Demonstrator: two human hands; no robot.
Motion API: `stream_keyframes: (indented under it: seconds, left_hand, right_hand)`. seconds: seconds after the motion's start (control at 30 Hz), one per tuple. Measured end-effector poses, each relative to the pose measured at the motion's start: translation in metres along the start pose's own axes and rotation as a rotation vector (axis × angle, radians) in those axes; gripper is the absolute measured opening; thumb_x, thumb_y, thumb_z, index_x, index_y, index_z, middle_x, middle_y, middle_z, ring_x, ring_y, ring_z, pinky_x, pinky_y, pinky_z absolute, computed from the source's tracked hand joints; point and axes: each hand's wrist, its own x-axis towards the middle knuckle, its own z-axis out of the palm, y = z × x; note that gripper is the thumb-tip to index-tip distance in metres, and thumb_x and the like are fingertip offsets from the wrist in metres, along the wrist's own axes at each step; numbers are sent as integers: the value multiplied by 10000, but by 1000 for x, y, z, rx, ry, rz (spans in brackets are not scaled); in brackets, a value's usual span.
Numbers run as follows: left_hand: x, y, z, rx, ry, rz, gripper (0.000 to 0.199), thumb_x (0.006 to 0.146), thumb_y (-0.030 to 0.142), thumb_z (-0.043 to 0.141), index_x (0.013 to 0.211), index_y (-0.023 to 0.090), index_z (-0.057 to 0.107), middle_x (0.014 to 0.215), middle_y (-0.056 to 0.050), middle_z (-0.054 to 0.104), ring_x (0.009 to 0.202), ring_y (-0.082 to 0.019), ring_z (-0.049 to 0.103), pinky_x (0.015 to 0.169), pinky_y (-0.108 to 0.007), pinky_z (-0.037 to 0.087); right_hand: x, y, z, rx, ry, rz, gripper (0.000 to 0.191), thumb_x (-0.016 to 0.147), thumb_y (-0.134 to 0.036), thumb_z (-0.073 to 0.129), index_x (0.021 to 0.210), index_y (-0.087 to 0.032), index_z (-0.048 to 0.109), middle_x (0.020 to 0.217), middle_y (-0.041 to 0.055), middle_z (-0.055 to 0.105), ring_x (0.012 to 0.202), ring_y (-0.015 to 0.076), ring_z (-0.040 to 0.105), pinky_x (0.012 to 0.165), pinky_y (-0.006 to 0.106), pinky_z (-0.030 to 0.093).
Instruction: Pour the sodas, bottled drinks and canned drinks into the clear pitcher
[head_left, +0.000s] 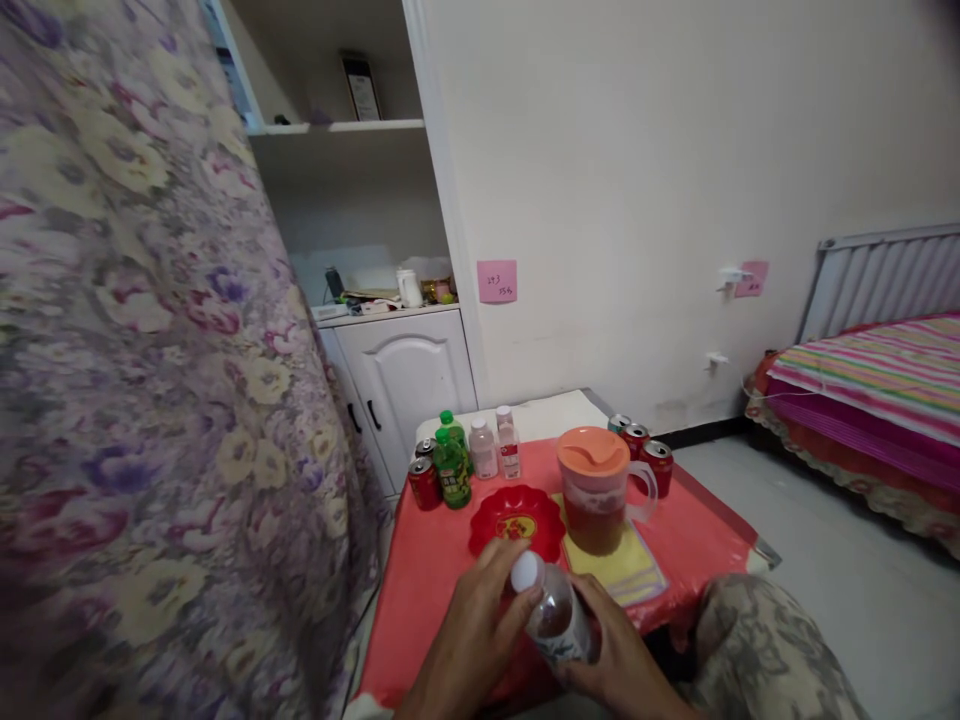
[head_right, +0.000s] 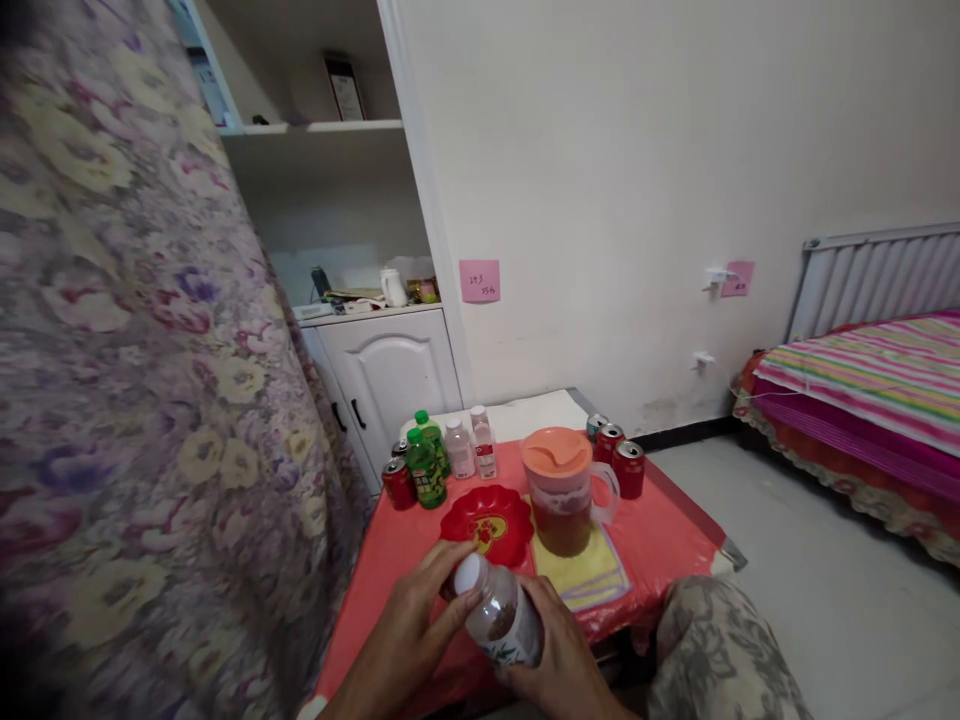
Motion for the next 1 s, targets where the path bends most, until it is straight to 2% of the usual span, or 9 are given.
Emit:
stream_keyframes:
  seconds: [0.1, 0.2, 0.37, 0.5, 0.73, 0.8, 0.9, 0.97, 1.0]
  left_hand:
    - [0, 13, 3, 95, -64, 31, 343, 841, 332, 633, 1154, 221, 718, 1038, -121, 727, 935, -312, 655, 836, -400, 497]
    - [1, 25, 6, 174, -102, 36, 243, 842, 305, 628, 1043, 209, 726, 913, -83, 698, 830, -273, 640, 732, -348, 464]
    - [5, 35, 8, 260, -180, 0, 153, 835, 303, 655, 936, 200, 704, 886, -61, 687, 809, -247, 621, 687, -311, 401]
    - [10, 35, 10, 288, -264, 20, 165, 862, 335, 634, 919, 188, 684, 887, -52, 678, 812, -224, 604, 680, -295, 372]
    - [21, 30, 24, 401, -209, -133, 174, 818, 347, 656, 803, 179, 614, 757, -11, 636, 695, -194, 564, 601, -293, 286]
    - [25, 32, 24, 402, -211, -139, 178, 815, 349, 659, 798, 177, 617, 744, -4, 630, 687, -190, 563, 595, -292, 285]
    - [30, 37, 20, 357, -276, -104, 125, 815, 297, 661, 816, 173, 647, 796, -13, 654, 740, -195, 589, 627, -287, 345]
    - [32, 39, 16, 297, -340, -61, 113, 810, 245, 670, 902, 184, 694, 887, -20, 684, 838, -204, 618, 709, -287, 412]
    - [32, 40, 13, 264, -366, -42, 172, 811, 220, 671, 976, 199, 710, 945, -23, 697, 901, -208, 629, 770, -289, 438]
  right_hand:
    - [-6, -2, -4, -30, 1, -24, 733, 584, -93, 683, 1287, -254, 552, 1248, 73, 624, 1181, 296, 578, 1032, 418, 445]
    - [-10, 0, -7, -64, 20, -38, 740, 572, -86, 680, 1284, -245, 555, 1229, 71, 624, 1156, 296, 583, 1007, 408, 456]
    - [-18, -1, -13, -99, -4, -24, 725, 571, -102, 681, 1278, -202, 558, 1194, 84, 630, 1111, 292, 594, 968, 393, 470]
    - [-22, 7, -16, -113, -23, -9, 756, 564, -91, 650, 1302, -202, 534, 1229, 86, 628, 1154, 288, 584, 1007, 391, 452]
    - [-20, 24, -14, -154, 18, 33, 764, 572, -112, 636, 1323, -166, 509, 1268, 135, 620, 1212, 326, 564, 1064, 449, 420]
    - [-19, 25, -14, -137, 4, 42, 779, 563, -113, 627, 1331, -146, 501, 1282, 151, 617, 1228, 333, 559, 1078, 453, 410]
    - [-18, 24, -17, -103, -36, 65, 808, 542, -114, 621, 1339, -113, 490, 1308, 183, 604, 1258, 352, 543, 1100, 464, 388]
    - [-16, 22, -19, -79, -62, 77, 810, 534, -113, 619, 1335, -106, 494, 1318, 196, 598, 1265, 362, 539, 1104, 474, 381]
    - [-15, 20, -21, -67, -71, 79, 801, 535, -113, 618, 1328, -111, 502, 1320, 196, 599, 1265, 363, 540, 1104, 479, 379]
